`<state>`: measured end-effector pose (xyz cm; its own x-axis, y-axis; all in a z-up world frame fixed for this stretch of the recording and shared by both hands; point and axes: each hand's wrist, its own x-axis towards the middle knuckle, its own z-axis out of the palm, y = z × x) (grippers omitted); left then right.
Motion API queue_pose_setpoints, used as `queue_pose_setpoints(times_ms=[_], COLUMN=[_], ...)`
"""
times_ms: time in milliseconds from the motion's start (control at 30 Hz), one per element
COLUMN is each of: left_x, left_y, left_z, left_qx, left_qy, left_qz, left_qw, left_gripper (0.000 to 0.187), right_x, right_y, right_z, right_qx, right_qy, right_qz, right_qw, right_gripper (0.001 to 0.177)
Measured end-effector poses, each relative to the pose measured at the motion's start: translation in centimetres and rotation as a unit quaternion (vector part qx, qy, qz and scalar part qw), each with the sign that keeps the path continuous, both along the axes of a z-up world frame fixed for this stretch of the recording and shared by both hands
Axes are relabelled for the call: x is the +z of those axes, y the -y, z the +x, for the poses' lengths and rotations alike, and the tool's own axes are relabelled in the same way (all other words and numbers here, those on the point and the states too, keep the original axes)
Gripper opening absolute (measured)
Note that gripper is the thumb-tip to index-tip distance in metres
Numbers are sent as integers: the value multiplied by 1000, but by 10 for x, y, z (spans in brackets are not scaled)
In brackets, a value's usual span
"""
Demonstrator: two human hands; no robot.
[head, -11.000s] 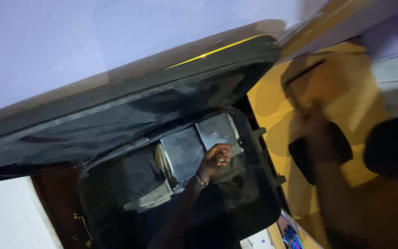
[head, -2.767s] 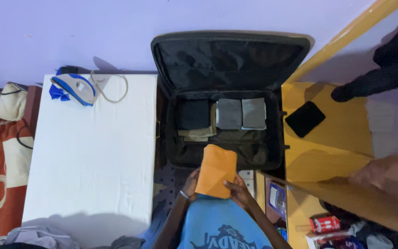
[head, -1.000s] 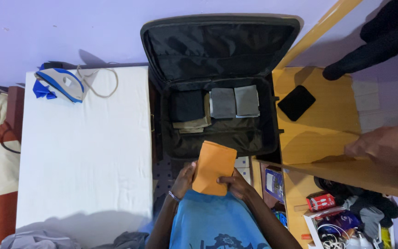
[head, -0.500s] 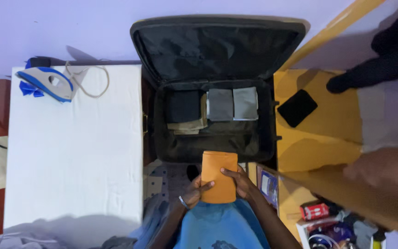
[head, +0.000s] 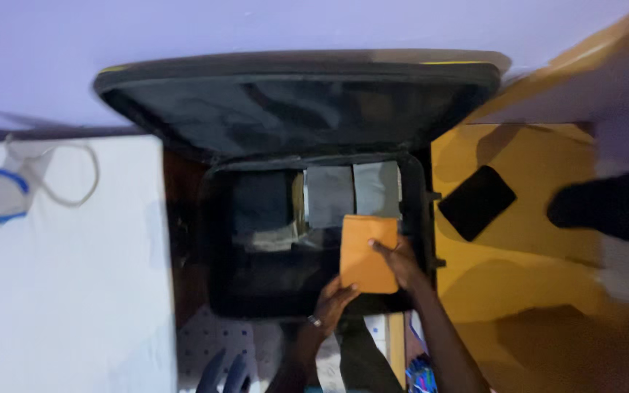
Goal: The person opens a yellow suitcase and places several folded items of clothing inside it, arranging them into two neat columns.
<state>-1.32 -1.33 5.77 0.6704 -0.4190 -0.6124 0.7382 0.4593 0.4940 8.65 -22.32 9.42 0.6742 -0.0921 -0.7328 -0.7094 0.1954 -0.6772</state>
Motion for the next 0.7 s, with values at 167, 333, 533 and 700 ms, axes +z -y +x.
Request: queue_pose_setpoints(times_ms=[167,333,533,700], left_x=[-63,-107,-192,-219], left_y=[51,87,139,154], left_z=[82,132,117,106], left_qx=[39,58,234,258], left_qy=[-44,33,-76,-132], left_qz=[-33,-56,-57,-77], left_qw=[998,996,967,954], left_gripper=[61,50,45,41], right_x=[-78,-84,-114,-95], right_y=[37,53,44,22], right_z=[73,120,126,116], right_qx=[19,-21,105,149], right_qy=[76,114,351,327], right_qz=[-145,-146,-412,-515], right_qw=[986,983,834,778], right_gripper=[38,44,69,56])
